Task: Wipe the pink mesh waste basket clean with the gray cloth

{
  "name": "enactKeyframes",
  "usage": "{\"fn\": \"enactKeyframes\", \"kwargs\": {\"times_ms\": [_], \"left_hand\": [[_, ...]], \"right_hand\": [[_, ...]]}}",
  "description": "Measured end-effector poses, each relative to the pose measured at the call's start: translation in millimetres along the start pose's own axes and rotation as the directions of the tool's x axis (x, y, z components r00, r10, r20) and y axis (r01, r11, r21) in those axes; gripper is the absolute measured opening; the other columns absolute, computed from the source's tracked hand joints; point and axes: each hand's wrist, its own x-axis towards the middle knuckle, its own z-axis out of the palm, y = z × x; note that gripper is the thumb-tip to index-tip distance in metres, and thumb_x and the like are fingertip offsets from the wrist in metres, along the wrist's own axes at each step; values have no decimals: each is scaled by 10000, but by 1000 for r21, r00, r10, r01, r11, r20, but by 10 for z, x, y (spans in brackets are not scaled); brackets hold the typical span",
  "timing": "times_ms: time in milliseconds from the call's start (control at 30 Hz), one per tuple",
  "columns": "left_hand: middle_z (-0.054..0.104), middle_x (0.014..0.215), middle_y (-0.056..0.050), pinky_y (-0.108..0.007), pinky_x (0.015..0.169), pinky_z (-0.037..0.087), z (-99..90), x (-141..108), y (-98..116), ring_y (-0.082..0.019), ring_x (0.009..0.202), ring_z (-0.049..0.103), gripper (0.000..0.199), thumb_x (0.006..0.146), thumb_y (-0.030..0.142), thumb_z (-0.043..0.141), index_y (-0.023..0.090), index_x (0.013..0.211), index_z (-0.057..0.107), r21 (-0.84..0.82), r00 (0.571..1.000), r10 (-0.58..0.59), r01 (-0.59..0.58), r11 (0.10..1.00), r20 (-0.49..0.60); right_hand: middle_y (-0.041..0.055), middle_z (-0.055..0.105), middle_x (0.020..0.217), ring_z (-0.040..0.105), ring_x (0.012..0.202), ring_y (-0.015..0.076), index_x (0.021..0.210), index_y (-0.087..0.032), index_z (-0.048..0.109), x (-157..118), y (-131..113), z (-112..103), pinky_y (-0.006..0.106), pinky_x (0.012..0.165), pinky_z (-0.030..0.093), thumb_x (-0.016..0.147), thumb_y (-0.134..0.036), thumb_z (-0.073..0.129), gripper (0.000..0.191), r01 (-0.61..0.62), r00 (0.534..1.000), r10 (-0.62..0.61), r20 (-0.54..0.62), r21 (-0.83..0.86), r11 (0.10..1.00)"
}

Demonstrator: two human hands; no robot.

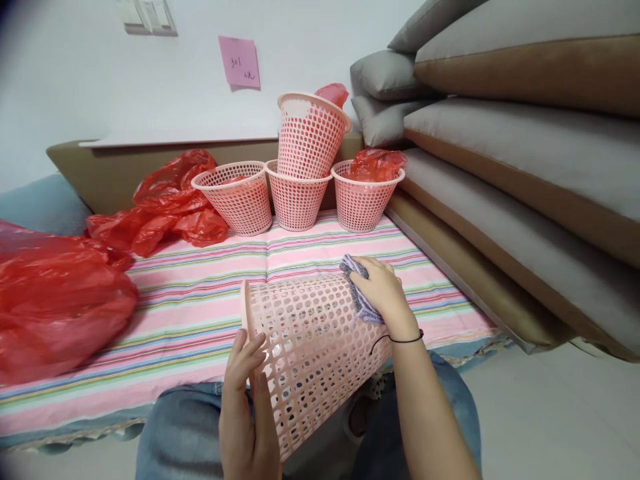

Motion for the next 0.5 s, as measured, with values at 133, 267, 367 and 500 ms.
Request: {"fn": "enactKeyframes", "kwargs": {"times_ms": [133,267,367,500], "left_hand": [[575,1359,-115,-361,1172,331,-4,-18,-4,-217,1455,353,379,899,-31,434,165,1213,513,14,1000,20,-20,1000,-6],[595,1344,-105,-356,1157,350,-15,-51,-11,-211,1446,372,378,895,-21,439,178,1202,536,28,1000,19,-19,999,-20],[617,1324,-90,-386,1145,371,-22,-60,-14,-210,1444,378,367,907,5,443,211,1191,551,24,1000,-16,16,1000,-23],[637,1315,-81,-452,1117,412,-17,-35,17,-228,1415,427,324,936,55,439,246,1163,569,-8,995,-93,93,996,-35]], "right_hand": [[42,651,1322,574,1205,279,1282,-262,649,-66,46,-2,456,1047,435,862,-295,486,452,7,1000,-7,-13,-11,1000],[31,596,1395,525,1253,299,1320,-258,621,-183,-31,-39,506,1064,414,899,-327,454,459,-1,1000,1,1,-79,997],[12,573,1421,490,1276,314,1326,-286,612,-270,-165,-77,545,1049,415,897,-315,464,455,14,1000,-11,19,-123,992],[-2,538,1457,452,1294,337,1331,-312,600,-378,-448,-85,592,1008,425,883,-282,484,464,12,999,-7,37,-147,989]]}}
